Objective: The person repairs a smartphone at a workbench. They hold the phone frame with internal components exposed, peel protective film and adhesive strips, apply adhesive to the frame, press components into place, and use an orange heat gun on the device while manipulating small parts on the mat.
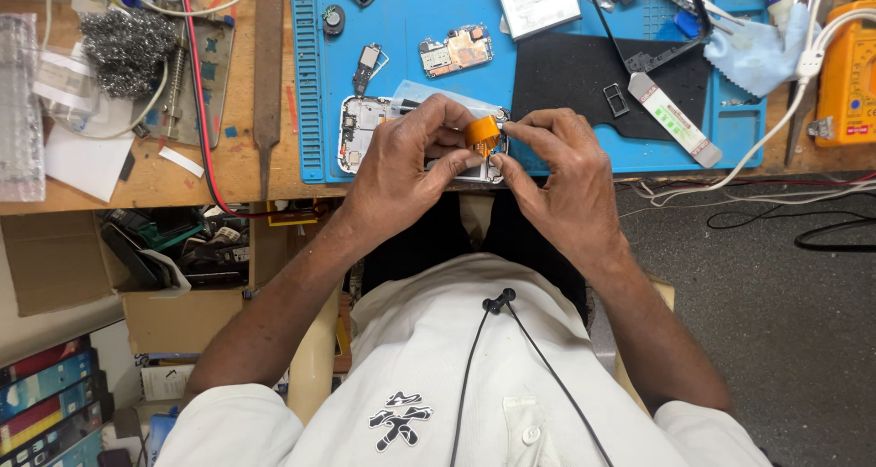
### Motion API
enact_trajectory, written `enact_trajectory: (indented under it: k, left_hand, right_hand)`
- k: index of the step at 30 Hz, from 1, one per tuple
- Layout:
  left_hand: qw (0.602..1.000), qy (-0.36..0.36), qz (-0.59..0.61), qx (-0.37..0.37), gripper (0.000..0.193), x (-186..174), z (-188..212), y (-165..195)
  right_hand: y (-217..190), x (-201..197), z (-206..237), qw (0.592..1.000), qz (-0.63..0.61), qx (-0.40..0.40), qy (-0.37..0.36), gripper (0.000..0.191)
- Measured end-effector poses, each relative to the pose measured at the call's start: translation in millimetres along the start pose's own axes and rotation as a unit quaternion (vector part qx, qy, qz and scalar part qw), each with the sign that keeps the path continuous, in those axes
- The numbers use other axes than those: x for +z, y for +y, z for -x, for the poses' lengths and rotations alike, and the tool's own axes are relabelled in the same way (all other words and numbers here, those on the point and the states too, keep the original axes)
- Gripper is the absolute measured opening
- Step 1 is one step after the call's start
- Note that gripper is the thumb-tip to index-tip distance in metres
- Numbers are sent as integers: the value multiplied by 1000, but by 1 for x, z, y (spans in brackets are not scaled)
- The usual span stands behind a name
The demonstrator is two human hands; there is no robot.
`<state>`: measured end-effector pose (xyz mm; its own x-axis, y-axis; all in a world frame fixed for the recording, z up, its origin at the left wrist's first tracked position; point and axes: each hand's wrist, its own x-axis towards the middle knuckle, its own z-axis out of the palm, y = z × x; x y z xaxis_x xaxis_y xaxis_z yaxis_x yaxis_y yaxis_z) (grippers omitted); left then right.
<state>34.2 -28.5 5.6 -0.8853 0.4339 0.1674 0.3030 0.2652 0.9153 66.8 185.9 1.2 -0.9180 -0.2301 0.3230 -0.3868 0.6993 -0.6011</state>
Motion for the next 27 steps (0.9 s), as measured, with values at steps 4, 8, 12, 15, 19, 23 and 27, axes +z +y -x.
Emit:
enact_trajectory:
  k: [4,8,12,15,19,23,27]
  left_hand:
    - [1000,-12,-16,18,23,1,-1,4]
    - [998,-6,-48,32,24,4,-6,6]
    - [997,-8,-77,31,26,7,-9,7]
    - [996,-7,-84,33,25,7,-9,4]
    - [994,4,-94,46,25,11,-9,1]
    - [995,14,-89,35,24,12,-8,0]
    - [995,12,-94,38,24,11,-9,2]
  right_hand:
    - [3,-5,2,998,-37,32,-38,35]
    - [4,-7,3,999,-26,0,-33,37]
    - [6,-8,3,999,-34,9,-33,35]
    - [7,-11,6,996,-70,55,-29,34]
    - [8,-12,10,993,-103,62,2,32]
    - [10,-12,12,993,-101,53,8,32]
    - [12,-11,12,993,-102,60,7,31]
